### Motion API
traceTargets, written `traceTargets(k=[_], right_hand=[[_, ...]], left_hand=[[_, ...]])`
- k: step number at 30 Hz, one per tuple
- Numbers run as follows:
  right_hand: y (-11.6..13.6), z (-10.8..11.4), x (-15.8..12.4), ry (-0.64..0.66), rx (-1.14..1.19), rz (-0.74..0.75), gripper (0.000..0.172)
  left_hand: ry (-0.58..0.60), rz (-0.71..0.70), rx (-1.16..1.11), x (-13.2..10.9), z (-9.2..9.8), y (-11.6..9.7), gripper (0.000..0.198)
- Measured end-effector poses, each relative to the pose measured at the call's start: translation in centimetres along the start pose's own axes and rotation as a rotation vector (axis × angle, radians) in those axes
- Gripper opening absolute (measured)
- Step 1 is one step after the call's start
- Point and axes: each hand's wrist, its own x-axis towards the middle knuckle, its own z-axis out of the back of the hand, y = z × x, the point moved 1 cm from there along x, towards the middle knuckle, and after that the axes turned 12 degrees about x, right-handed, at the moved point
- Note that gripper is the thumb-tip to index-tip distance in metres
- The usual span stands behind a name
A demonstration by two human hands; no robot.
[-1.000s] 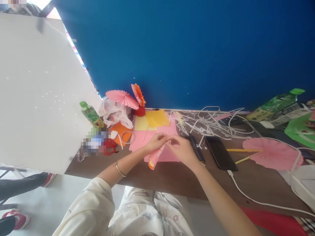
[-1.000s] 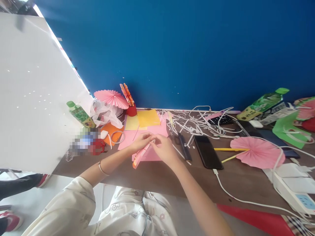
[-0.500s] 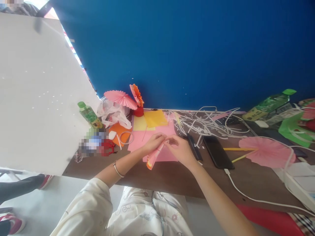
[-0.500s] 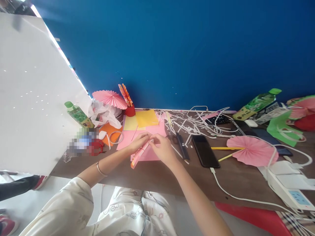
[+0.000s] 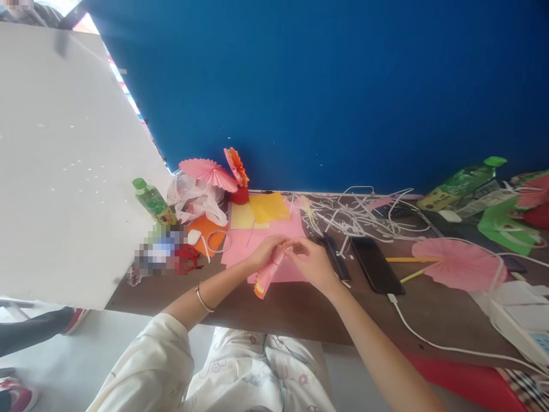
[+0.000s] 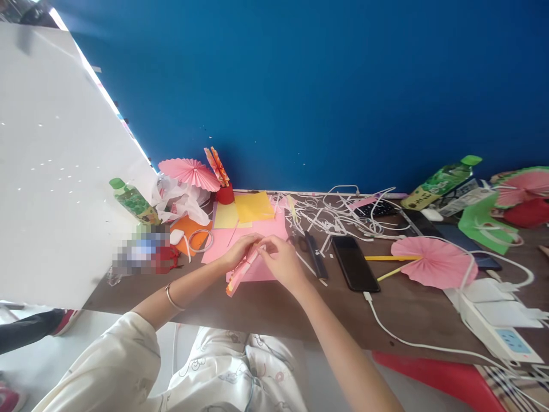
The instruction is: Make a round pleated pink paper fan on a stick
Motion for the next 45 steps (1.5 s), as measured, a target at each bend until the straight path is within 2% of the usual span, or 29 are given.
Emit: traceTargets(k=[3,8,12,17,27,45], right_hand=[[-0.4,0.0,0.0,-0.018,0.025,-0.010,0.012],[-0.8,0.2,-0.3,-0.024,0.069,-0.036,0.020],[-0.5,0.6,-0.6,0.001,0.124,-0.060,0.022],[-0.4,1.2,-0.9,0.015,0.096,-0.037,0.024],[0.0,1.3,-1.1,-0.043,-0.181,0.222,0.010],[-0.6,0.8,-0.3,0.042,-0.482,0.552,0.023]], left_hand=[[0.070,-0.024,-0.034,-0.2,0.4,0.1,0.025],[0.146,0.036,0.012,-0.8,0.7,0.1,0.035],[0.147,0.092,0.016,-1.1,0.7,-0.1,0.033],[0.127,0.062,0.059,-1.1,0.7,-0.4,0.030],[0.122,0.057,0.101,-1.2,0.5,0.0,0.026],[0.102,0.088,0.077,-1.1,1.1,0.5,0.029]])
